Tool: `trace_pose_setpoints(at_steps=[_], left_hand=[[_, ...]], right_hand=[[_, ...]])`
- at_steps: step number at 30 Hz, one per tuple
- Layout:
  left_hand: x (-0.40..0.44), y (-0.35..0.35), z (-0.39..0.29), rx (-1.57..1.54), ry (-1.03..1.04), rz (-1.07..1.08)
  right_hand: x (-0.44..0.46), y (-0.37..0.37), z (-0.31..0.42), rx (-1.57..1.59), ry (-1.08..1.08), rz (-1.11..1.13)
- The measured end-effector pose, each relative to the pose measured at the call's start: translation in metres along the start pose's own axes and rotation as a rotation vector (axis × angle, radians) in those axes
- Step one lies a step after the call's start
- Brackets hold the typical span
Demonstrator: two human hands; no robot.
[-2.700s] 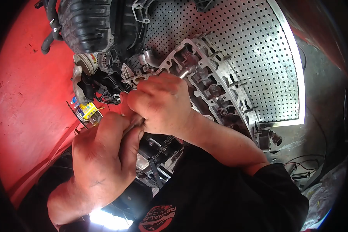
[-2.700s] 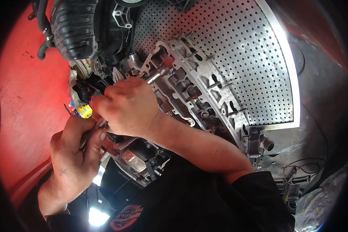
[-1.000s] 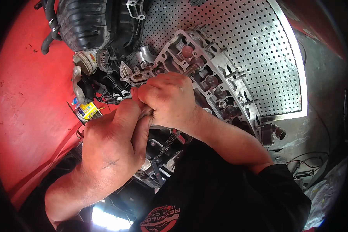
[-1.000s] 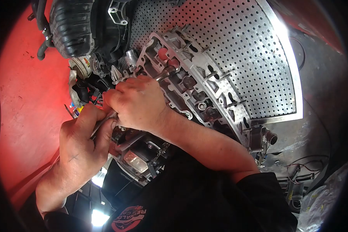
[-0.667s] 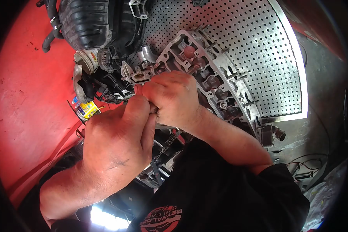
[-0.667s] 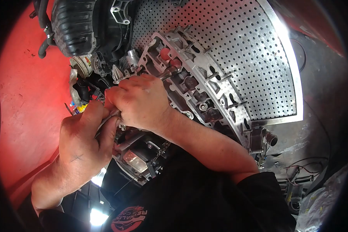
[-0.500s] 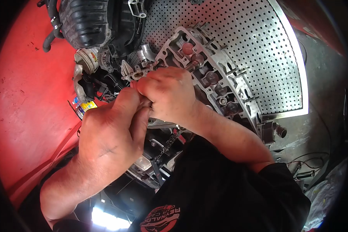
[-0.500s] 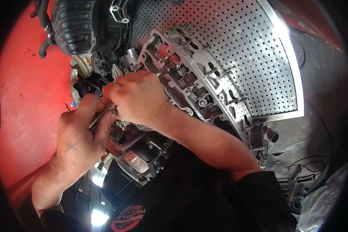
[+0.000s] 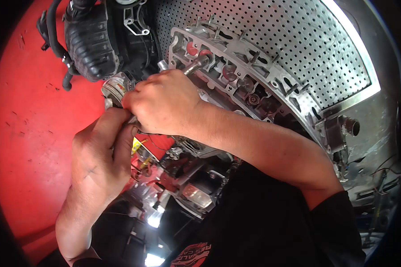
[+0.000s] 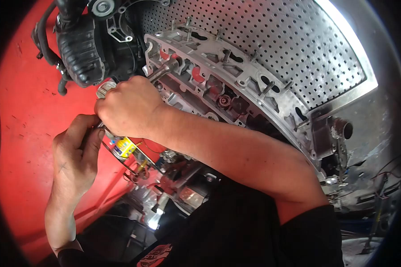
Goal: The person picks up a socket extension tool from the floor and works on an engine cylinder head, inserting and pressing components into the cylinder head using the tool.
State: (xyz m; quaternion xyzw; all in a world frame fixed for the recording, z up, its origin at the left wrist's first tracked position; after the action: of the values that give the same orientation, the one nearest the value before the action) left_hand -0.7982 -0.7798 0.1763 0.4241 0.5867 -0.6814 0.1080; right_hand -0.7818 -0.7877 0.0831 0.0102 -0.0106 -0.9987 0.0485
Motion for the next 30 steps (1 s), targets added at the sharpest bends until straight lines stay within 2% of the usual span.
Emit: trace_pose_setpoints(at_steps=[4, 6, 17, 20, 27, 30], left_hand=[[0.007, 0.0, 0.006, -0.024, -0.103, 0.029], [0.009, 0.0, 0.007, -0.02, -0.085, 0.018], [0.011, -0.001, 0.011, -0.059, -0.123, 0.051], [0.018, -0.003, 0.006, -0.021, -0.079, 0.085], [0.016, -0.003, -0.009, 0.037, -0.011, 0.024], [0.007, -0.004, -0.009, 0.031, -0.064, 0.006]], right_hand=[[0.007, -0.003, -0.005, -0.026, 0.035, 0.016], [0.008, -0.001, -0.005, 0.002, 0.053, 0.091], [0.004, 0.001, -0.007, 0.069, 0.083, 0.073], [0.009, 0.0, -0.008, 0.057, 0.099, 0.082], [0.006, -0.007, -0.011, 0.079, 0.11, 0.104], [0.004, -0.009, -0.005, 0.051, 0.08, 0.119]])
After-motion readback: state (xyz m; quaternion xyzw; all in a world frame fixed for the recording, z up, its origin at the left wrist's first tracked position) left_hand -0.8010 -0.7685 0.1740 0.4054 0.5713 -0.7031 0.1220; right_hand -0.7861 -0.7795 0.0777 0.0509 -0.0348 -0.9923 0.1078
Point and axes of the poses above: each hand's wrist, its own x-axis towards the middle knuckle, its own y-axis out of the palm, z = x × y, the point moved 10 cm from there along x, towards the middle knuckle, and after that the axes turned 15 degrees about y, right-handed, at the moved point
